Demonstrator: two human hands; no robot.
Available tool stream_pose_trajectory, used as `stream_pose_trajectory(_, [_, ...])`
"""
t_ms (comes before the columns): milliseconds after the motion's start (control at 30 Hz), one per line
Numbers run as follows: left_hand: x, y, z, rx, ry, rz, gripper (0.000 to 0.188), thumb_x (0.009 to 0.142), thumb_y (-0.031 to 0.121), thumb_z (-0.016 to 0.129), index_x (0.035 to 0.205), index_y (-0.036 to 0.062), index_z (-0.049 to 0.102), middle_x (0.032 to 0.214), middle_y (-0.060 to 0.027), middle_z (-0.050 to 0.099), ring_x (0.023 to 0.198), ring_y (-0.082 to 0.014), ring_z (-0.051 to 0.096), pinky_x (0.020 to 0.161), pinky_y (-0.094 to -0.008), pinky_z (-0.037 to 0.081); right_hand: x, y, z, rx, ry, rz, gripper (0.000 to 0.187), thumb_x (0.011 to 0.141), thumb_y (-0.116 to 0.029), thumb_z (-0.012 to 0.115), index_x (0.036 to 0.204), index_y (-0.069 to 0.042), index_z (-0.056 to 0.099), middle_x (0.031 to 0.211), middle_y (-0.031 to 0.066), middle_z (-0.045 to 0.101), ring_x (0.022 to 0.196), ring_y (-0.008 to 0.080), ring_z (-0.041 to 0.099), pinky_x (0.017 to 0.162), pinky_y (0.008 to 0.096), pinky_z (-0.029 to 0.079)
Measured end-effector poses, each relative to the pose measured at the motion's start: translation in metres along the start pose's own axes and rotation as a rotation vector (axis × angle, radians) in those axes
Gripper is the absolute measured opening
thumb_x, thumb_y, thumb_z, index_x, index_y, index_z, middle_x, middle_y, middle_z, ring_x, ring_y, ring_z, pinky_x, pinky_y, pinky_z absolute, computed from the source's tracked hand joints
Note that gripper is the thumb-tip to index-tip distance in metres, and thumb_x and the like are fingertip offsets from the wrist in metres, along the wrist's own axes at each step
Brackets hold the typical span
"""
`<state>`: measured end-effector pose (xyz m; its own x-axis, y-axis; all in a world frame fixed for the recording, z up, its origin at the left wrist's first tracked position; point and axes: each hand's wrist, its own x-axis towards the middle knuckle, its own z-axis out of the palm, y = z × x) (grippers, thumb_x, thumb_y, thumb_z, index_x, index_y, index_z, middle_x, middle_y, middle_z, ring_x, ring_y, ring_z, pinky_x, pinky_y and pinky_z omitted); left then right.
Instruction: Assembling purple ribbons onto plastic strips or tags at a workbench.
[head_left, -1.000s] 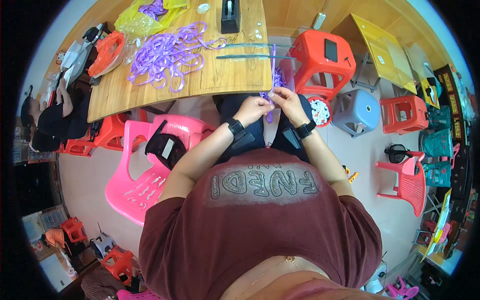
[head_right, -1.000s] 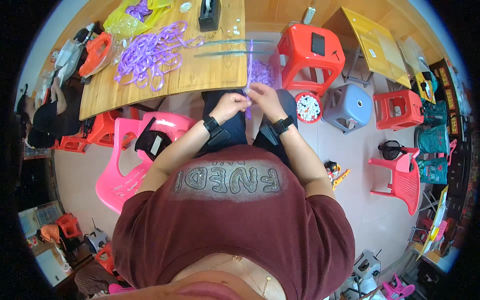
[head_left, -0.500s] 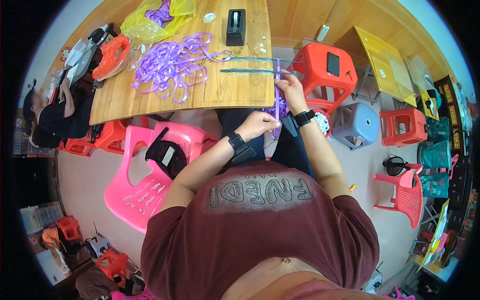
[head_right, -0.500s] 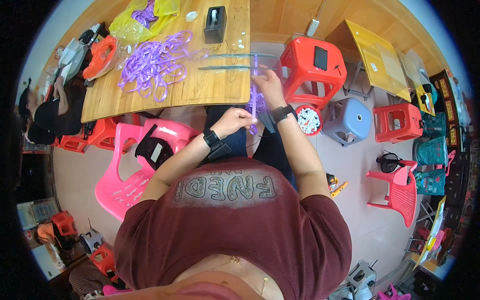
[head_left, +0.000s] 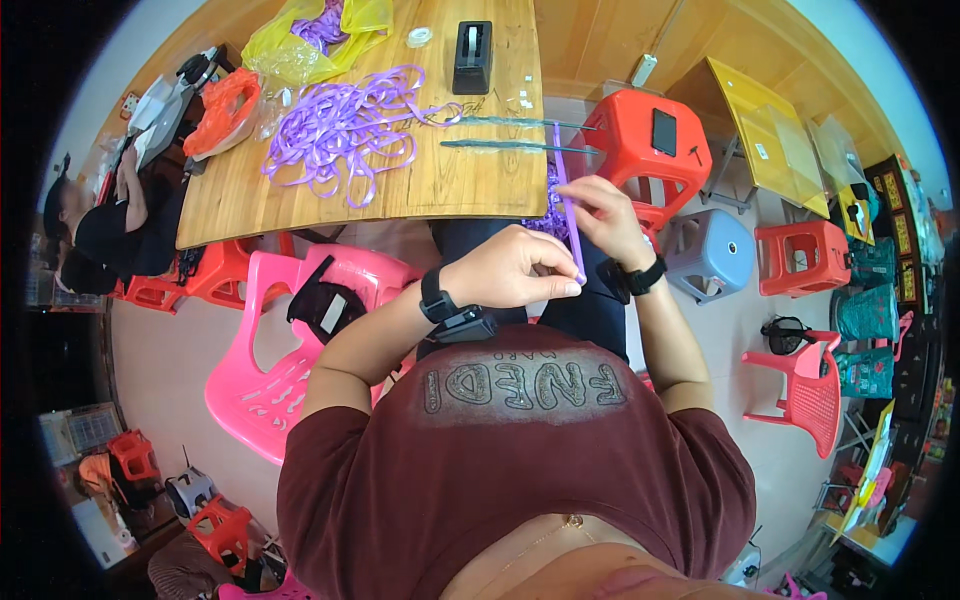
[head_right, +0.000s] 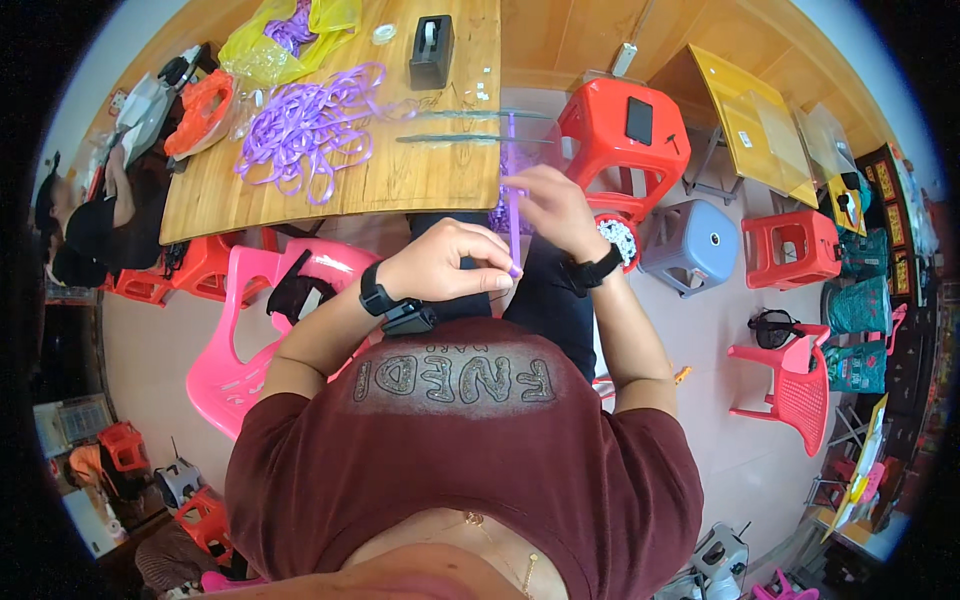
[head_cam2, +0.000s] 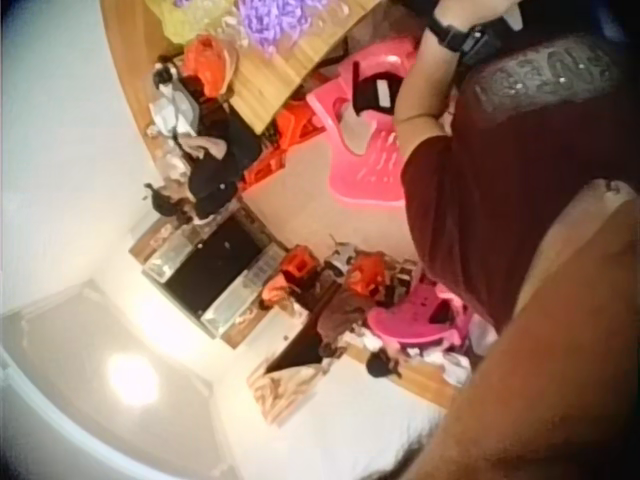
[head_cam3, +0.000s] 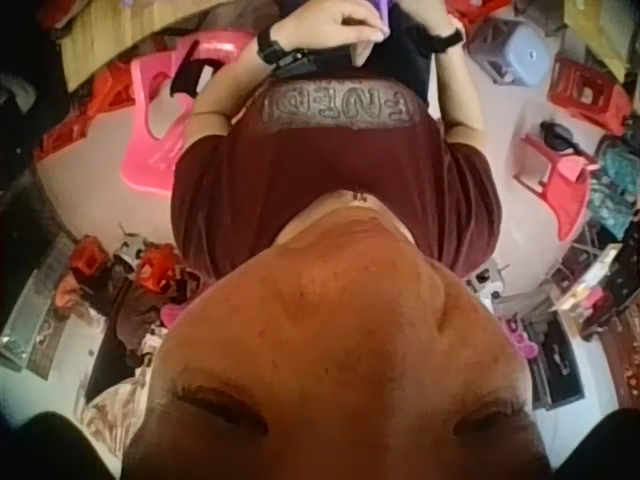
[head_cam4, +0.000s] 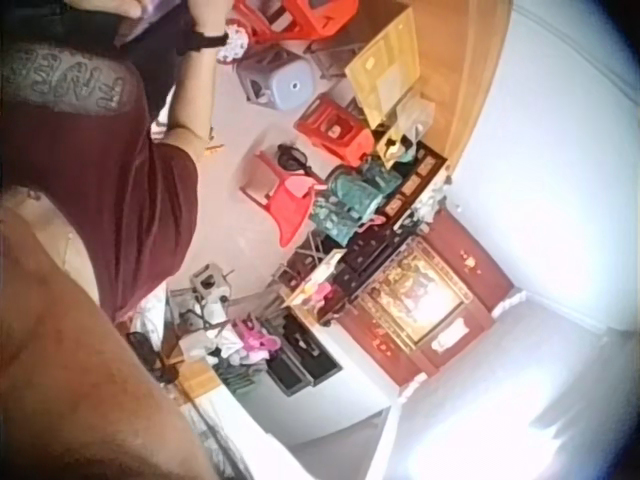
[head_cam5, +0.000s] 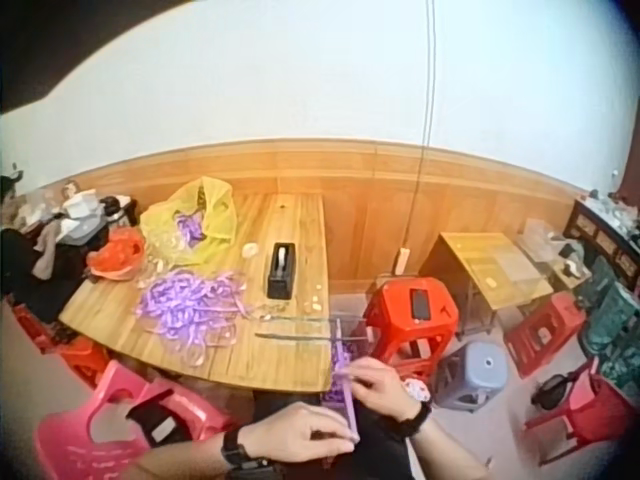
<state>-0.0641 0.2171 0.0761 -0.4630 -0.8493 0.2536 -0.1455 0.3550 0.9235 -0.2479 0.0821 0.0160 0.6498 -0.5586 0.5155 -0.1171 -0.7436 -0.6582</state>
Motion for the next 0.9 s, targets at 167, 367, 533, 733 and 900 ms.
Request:
stream_pose_trajectory(167, [0.011,0.021,-0.019,-0.045,0.039,0.01,0.025,0.087,0.009,0.07,0.11,0.0009,0.067,0.102,-0.01,0.068,0.084,-0.0145,0.067,0.077,-0.0285,0.054,0.039,-0.004,-0.022,-0.073,0.026,-0.104,0.021,0.082,-0.001,0.064,0.102,-0.005,0.072,0.088,0.0112,0.067,0.083,0.027,0.065,0.074,0.0352,0.053])
stream_pose_trajectory(367, [0.04,-0.01,-0.052,-0.303,0.288,-0.026,0.045,0.092,0.007,0.064,0.135,0.0011,0.051,0.111,-0.0083,0.064,0.092,-0.0114,0.062,0.081,-0.0267,0.052,0.13,0.05,-0.033,-0.213,0.156,-0.117,0.021,0.085,-0.007,0.063,0.103,-0.01,0.073,0.087,0.0115,0.067,0.084,0.0269,0.065,0.074,0.0347,0.053])
stream_pose_trajectory(533, [0.067,-0.066,-0.08,0.042,0.426,-0.163,0.039,0.096,0.012,0.06,0.133,0.0005,0.053,0.108,-0.0072,0.064,0.089,-0.0109,0.062,0.08,-0.0263,0.052,0.16,0.134,-0.019,-0.36,-0.076,0.144,0.022,0.086,-0.024,0.065,0.102,-0.012,0.075,0.096,0.012,0.07,0.091,0.0273,0.067,0.08,0.0383,0.053])
stream_pose_trajectory(733, [0.097,-0.097,-0.094,0.585,0.348,-0.271,0.023,0.091,0.021,0.062,0.104,0.0053,0.071,0.1,-0.0129,0.068,0.083,-0.0253,0.066,0.077,-0.0353,0.051,0.153,0.172,0.006,-0.052,-0.215,0.587,0.018,0.087,-0.023,0.068,0.097,-0.01,0.076,0.077,0.0069,0.072,0.072,0.0161,0.066,0.069,0.0305,0.053])
stream_pose_trajectory(900, [0.123,-0.133,-0.099,0.789,0.343,-0.08,0.021,0.089,0.019,0.059,0.101,0.0073,0.073,0.096,-0.0157,0.065,0.091,-0.0331,0.062,0.081,-0.0421,0.05,0.137,0.196,0.011,0.469,-0.343,0.812,0.014,0.087,-0.017,0.067,0.092,-0.006,0.074,0.076,-0.0001,0.066,0.061,0.0112,0.056,0.055,0.0253,0.045])
